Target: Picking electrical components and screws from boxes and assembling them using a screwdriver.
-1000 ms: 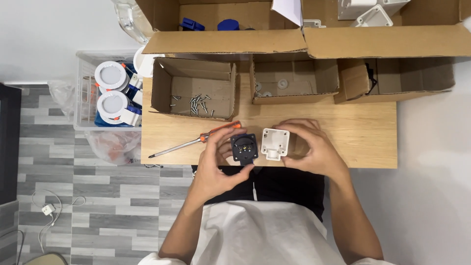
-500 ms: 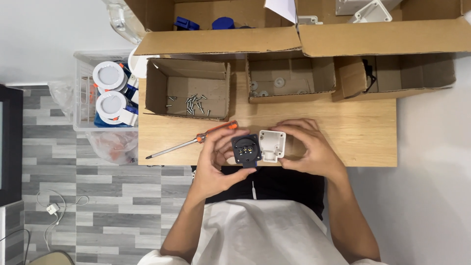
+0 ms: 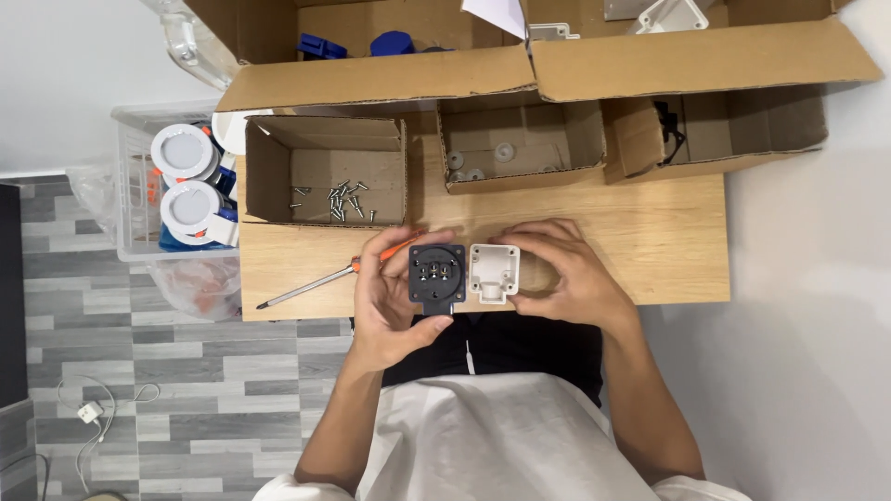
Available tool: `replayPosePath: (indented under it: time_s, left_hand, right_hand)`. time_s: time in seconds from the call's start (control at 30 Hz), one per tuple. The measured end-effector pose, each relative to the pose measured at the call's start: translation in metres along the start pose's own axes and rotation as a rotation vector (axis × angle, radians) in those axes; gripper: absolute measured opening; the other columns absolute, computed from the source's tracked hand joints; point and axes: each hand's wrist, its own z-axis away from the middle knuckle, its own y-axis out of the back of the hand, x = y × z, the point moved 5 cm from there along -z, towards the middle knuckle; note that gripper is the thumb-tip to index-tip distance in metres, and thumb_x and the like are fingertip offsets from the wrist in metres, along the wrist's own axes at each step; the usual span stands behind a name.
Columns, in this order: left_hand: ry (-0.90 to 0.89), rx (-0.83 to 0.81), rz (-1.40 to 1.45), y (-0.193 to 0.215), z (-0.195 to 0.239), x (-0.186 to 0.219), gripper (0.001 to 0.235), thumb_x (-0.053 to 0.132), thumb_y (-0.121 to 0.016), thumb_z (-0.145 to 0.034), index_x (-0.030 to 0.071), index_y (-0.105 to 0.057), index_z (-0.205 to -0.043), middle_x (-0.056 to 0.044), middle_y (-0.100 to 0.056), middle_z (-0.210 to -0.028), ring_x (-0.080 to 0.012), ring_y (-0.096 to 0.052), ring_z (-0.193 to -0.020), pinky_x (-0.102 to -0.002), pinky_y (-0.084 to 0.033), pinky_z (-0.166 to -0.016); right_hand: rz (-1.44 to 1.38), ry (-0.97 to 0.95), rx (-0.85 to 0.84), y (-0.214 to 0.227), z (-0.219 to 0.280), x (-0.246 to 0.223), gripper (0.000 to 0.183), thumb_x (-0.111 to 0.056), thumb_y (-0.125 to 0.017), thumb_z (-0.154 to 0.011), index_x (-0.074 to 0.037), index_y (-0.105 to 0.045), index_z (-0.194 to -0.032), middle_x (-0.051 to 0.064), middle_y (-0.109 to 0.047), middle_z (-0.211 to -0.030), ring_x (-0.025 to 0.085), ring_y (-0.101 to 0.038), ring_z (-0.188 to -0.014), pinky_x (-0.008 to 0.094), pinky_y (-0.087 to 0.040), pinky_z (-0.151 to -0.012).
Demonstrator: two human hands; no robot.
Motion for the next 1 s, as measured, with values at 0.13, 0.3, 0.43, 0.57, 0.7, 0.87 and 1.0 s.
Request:
replayPosePath:
  time_s: [0.13, 0.3, 0.43, 0.57, 0.7, 0.87, 1.0]
  left_hand:
    - [-0.035, -0.059, -0.029, -0.001, -0.004, 0.003, 0.082, 0.003, -0.094, -0.077, -0.005, -0.045, -0.141, -0.035, -0.061, -0.15, -0.0313, -0.068, -0.133, -0.037, -0.064, -0.107]
    - [-0.202, -0.102, -0.088, -0.004, -0.005, 0.004, 0.078, 0.001, -0.096, -0.077, -0.012, -0.053, -0.141, -0.037, -0.055, -0.149, -0.0448, -0.061, -0.14, -0.048, -0.059, -0.114]
    - [-0.213, -0.159, -0.21, -0.021, -0.015, 0.02, 0.075, 0.003, -0.097, -0.078, -0.012, -0.061, -0.141, -0.035, -0.055, -0.145, -0.0454, -0.064, -0.136, -0.052, -0.058, -0.115]
    - [-0.233, -0.253, -0.424, -0.035, -0.028, 0.032, 0.076, 0.012, -0.1, -0.076, -0.012, -0.061, -0.138, -0.03, -0.067, -0.137, -0.0452, -0.07, -0.13, -0.052, -0.06, -0.109]
    - [-0.204, -0.35, -0.614, -0.045, -0.038, 0.034, 0.062, 0.016, -0.096, -0.083, -0.002, -0.067, -0.135, -0.023, -0.073, -0.135, -0.0427, -0.073, -0.127, -0.053, -0.061, -0.104]
    - [-0.19, -0.407, -0.665, -0.048, -0.042, 0.027, 0.059, 0.015, -0.095, -0.084, -0.001, -0.069, -0.134, -0.023, -0.074, -0.133, -0.0459, -0.072, -0.126, -0.057, -0.06, -0.104]
    - [-0.186, -0.436, -0.717, -0.049, -0.045, 0.029, 0.058, 0.012, -0.096, -0.081, -0.001, -0.07, -0.131, -0.024, -0.075, -0.131, -0.0484, -0.071, -0.126, -0.06, -0.06, -0.103]
  right_hand:
    - [0.008, 0.014, 0.011, 0.0, 0.0, 0.001, 0.075, -0.017, -0.098, -0.066, -0.007, -0.074, -0.137, 0.009, -0.081, -0.131, 0.029, -0.071, -0.132, 0.048, -0.042, -0.116]
    - [0.016, 0.026, 0.011, 0.0, 0.0, 0.0, 0.076, -0.019, -0.097, -0.066, -0.008, -0.074, -0.137, 0.008, -0.081, -0.131, 0.029, -0.071, -0.132, 0.047, -0.042, -0.116]
    - [0.01, 0.026, 0.006, 0.0, 0.0, 0.001, 0.074, -0.019, -0.097, -0.067, -0.007, -0.074, -0.137, 0.009, -0.081, -0.132, 0.03, -0.071, -0.132, 0.049, -0.042, -0.116]
    - [0.003, 0.018, -0.008, 0.001, -0.003, -0.002, 0.074, -0.018, -0.096, -0.068, -0.007, -0.074, -0.137, 0.01, -0.082, -0.131, 0.03, -0.071, -0.132, 0.049, -0.042, -0.116]
    - [0.005, 0.029, -0.006, 0.0, 0.0, 0.002, 0.076, -0.019, -0.098, -0.066, -0.006, -0.074, -0.137, 0.011, -0.082, -0.131, 0.031, -0.072, -0.13, 0.05, -0.043, -0.115]
    - [0.012, 0.034, -0.008, 0.001, 0.0, 0.003, 0.076, -0.019, -0.097, -0.066, -0.005, -0.073, -0.137, 0.011, -0.081, -0.131, 0.031, -0.072, -0.13, 0.049, -0.044, -0.115]
    - [0.016, 0.037, -0.021, -0.001, 0.001, 0.006, 0.079, -0.019, -0.098, -0.066, -0.004, -0.073, -0.139, 0.012, -0.081, -0.131, 0.031, -0.071, -0.131, 0.049, -0.043, -0.116]
